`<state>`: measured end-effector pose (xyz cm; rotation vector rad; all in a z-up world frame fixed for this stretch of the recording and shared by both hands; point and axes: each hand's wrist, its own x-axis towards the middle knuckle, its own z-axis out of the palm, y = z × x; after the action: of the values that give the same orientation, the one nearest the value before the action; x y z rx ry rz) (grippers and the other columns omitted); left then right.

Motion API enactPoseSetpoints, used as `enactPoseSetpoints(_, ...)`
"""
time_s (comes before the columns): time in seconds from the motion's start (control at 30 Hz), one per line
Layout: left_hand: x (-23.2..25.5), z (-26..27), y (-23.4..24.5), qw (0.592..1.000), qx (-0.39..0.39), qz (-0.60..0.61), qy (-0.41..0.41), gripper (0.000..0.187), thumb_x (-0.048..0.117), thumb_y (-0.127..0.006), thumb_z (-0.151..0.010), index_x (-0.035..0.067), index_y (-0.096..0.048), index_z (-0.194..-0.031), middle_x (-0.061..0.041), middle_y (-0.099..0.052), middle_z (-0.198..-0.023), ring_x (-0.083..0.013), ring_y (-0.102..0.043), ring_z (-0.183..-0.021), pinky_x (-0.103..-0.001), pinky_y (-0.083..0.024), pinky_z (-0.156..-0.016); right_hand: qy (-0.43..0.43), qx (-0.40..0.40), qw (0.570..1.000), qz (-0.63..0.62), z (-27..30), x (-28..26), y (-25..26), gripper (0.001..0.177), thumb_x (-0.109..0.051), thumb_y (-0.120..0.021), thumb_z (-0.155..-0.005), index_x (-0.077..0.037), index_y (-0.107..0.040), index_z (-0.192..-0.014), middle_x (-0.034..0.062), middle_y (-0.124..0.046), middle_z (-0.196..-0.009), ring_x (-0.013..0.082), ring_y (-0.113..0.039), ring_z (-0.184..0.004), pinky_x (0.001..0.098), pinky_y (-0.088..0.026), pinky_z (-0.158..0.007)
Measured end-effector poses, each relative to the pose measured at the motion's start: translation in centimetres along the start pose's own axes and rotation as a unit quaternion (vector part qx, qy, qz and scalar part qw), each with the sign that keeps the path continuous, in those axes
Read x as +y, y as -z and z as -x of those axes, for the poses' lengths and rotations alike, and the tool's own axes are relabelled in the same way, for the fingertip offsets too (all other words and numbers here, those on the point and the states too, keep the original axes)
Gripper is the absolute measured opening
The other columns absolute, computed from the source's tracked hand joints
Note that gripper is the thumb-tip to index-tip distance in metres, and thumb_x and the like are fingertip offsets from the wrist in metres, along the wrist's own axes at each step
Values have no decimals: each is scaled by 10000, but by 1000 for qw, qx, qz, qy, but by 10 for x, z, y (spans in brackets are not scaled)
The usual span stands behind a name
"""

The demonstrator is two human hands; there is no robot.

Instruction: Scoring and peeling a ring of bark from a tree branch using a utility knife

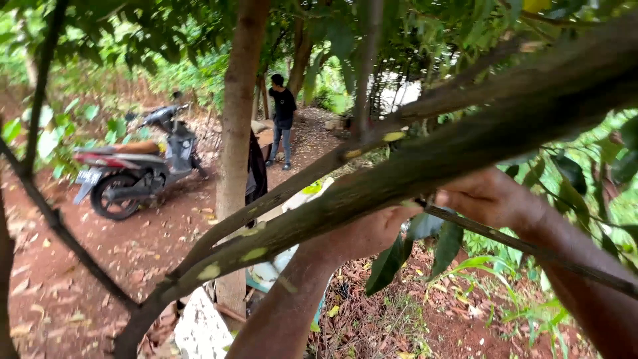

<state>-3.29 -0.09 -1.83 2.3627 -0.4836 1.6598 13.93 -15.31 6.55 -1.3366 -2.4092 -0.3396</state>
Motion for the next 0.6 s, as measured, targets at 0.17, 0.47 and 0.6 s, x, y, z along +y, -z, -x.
enactPoseSetpoints(0.17,3,0,-7,990,103,-67,-68,173,266,-529,-1016,151,-613,-919,-23,-587,-757,-158,-580,-684,-330,-525,-659,-40,136,977,-158,28,16,-43,313,-236,-524,-988,5,-686,-1105,113,-735,-1072,205,-721,-935,321,-581,-832)
enactPoseSetpoints(0.47,-1,-3,-15,998,19,-28,-47,131,245,-564,-981,155,-644,-928,-33,-596,-757,-180,-623,-676,-318,-544,-583,-152,331,880,-306,41,-5,-99,199,-220,-596,-960,-38,-667,-925,40,-412,-705,155,-412,-565,278,-349,-493)
enactPoseSetpoints(0.6,-7,-5,-28,998,-37,49,-23,170,184,-499,-994,141,-585,-853,-17,-596,-698,-137,-549,-559,-292,-464,-485,-149,396,801,-424,30,-24,-113,201,-121,-486,-917,-41,-487,-733,79,-442,-759,178,-392,-633,276,-342,-525)
